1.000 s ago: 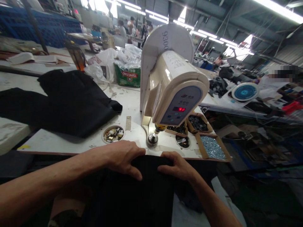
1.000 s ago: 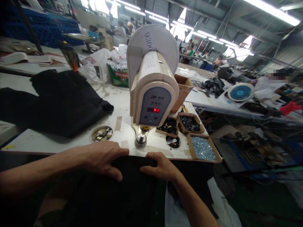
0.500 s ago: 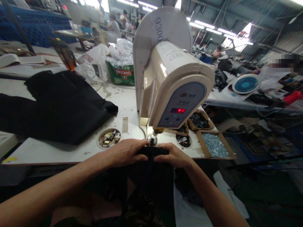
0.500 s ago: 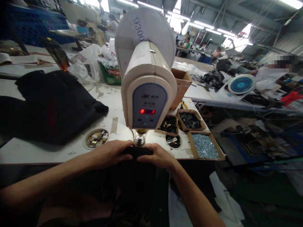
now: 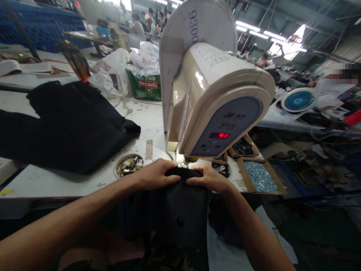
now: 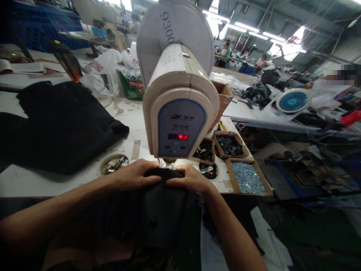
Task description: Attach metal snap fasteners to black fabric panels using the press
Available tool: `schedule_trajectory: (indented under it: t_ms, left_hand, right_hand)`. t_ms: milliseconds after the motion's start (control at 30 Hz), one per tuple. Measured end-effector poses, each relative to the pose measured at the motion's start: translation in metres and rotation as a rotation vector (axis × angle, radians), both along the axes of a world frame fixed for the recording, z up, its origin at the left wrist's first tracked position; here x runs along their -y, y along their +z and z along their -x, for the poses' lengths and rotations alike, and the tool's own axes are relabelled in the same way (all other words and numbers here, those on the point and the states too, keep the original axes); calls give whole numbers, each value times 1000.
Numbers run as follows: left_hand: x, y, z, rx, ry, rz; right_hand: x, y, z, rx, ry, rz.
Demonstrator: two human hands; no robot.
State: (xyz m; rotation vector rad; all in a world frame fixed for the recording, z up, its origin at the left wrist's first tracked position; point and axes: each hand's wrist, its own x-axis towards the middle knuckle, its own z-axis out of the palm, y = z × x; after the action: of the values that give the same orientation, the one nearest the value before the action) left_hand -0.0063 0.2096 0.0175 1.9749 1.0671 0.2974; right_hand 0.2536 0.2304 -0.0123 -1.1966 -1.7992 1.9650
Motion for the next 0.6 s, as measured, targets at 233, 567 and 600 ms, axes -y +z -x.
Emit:
schedule_trajectory:
  t_ms: [233,567,600]
  left_hand:
    - [-51,-5,-1,70,25,94]
    - [-64,-14,-3,133,26,161]
    - [-64,-15,-3,138,28,164]
  right_hand:
    - [-23,-10,4,-130,-172,-29]
    - [-27,-24,2,-108,-219,-23]
    - [-27,-25,2,-99,-218,-23]
